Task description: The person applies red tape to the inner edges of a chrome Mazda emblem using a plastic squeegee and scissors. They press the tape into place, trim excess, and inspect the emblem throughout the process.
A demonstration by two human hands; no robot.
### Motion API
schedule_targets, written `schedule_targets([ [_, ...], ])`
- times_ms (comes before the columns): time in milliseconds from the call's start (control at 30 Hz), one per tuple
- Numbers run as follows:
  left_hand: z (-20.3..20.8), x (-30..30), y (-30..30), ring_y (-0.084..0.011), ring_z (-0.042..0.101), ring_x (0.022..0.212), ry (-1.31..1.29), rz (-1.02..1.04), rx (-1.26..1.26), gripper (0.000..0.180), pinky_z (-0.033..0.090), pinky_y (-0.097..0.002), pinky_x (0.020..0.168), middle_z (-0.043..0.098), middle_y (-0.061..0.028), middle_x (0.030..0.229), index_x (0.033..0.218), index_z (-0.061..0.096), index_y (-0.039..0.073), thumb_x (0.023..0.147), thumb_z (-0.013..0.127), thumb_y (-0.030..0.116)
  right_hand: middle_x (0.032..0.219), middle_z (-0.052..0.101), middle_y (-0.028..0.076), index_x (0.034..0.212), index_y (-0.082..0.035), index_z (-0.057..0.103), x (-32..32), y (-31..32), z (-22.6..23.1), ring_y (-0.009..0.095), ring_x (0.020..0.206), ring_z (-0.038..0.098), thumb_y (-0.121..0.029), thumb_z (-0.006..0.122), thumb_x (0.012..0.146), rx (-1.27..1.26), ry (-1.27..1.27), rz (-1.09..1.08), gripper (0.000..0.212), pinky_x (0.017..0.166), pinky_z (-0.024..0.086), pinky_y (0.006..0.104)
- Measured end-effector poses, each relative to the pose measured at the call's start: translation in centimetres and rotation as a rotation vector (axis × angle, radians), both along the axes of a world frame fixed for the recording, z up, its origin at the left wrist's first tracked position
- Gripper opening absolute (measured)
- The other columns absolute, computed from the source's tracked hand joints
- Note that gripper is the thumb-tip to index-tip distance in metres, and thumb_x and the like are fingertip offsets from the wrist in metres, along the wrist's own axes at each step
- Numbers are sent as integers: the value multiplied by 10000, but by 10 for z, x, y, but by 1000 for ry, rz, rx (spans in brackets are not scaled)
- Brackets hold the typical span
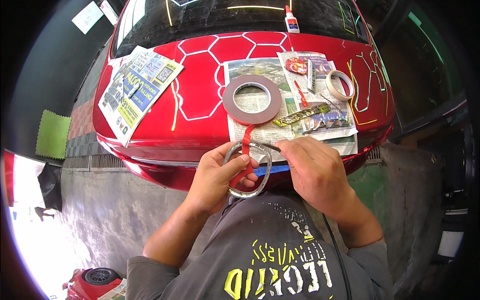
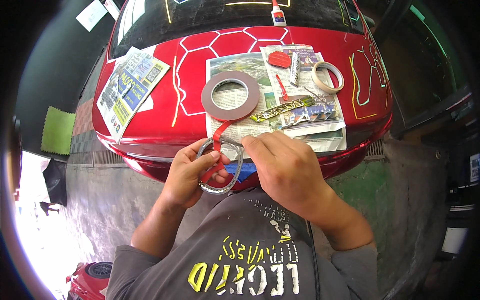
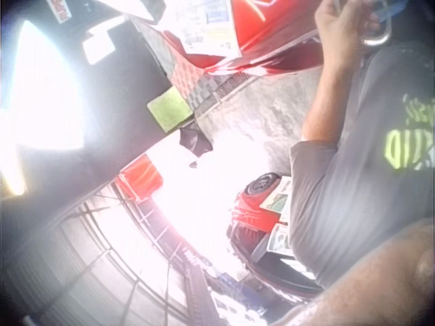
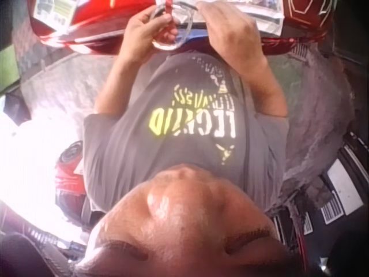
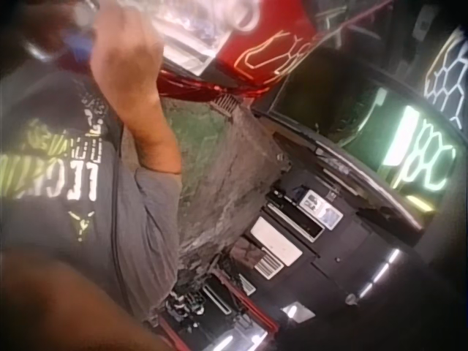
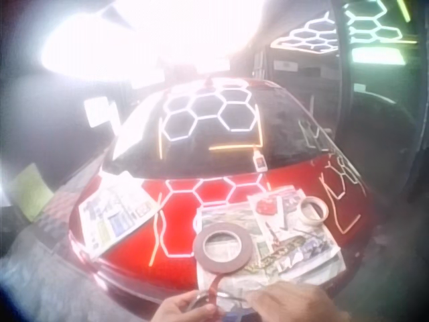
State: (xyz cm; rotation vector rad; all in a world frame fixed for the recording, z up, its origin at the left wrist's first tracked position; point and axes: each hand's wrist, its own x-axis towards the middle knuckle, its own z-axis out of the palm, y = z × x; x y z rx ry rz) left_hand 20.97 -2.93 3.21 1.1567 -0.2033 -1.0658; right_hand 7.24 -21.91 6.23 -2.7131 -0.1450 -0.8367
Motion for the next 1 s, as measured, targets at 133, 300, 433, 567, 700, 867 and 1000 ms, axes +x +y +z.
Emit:
schedule_targets([
  [133, 1, -1, -3, -165, 755, 774, 61, 4, -6, 237, 655, -264, 691, 739, -140, 1033, 1264, 614, -44, 1071, 590, 91, 839, 644, 132, 1085, -1, 636, 4, 1, -2, 338, 723, 661, 9, 664, 894, 221, 31, 49, 193, 644, 530, 447],
  [300, -2, -2, -7, -176, 763, 769, 45, 29, -20, 246, 651, -268, 681, 754, -161, 1044, 1264, 622, -47, 1085, 582, 117, 855, 648, 156, 1112, 8, 616, 0, -1, 5, 351, 769, 684, 16, 645, 915, 302, 122, 23, 200, 632, 527, 439],
  [433, -1, 0, -5, -166, 754, 750, -51, -20, 25, 263, 630, -265, 664, 760, -145, 996, 1258, 639, -46, 1090, 590, 151, 843, 653, 120, 1151, -12, 622, 9, -4, 3, 317, 761, 687, 18, 668, 885, 229, 39, 45, 271, 606, 526, 419],
  [567, -1, 0, -6, -140, 733, 750, -123, -47, 69, 286, 590, -253, 638, 759, -111, 956, 1261, 661, -30, 1088, 609, 193, 812, 644, 66, 1167, -50, 647, 12, -2, 4, 246, 711, 669, -34, 704, 843, 10, 23, -7, 329, 570, 513, 392],
  [700, -4, 1, -9, -143, 748, 708, -137, -43, 55, 233, 619, -255, 629, 761, -113, 936, 1235, 656, -32, 1084, 588, 133, 842, 682, 51, 1129, -80, 688, 11, 4, -6, 224, 693, 672, -36, 716, 831, -88, 84, -66, 302, 575, 510, 380],
  [867, -4, 0, -12, -144, 745, 693, -112, -49, 48, 220, 619, -248, 612, 751, -103, 929, 1226, 640, -28, 1073, 590, 122, 822, 659, -3, 1040, -111, 702, 18, 12, -21, 171, 674, 652, -139, 719, 811, -160, -58, -145, 231, 536, 476, 352],
  [1000, -5, -1, -13, -149, 747, 701, -120, -55, 59, 226, 622, -245, 611, 747, -104, 933, 1229, 631, -33, 1072, 585, 122, 811, 669, -8, 999, -115, 699, 18, 14, -21, 174, 667, 657, -132, 720, 805, -122, -40, -151, 195, 536, 474, 349],
])
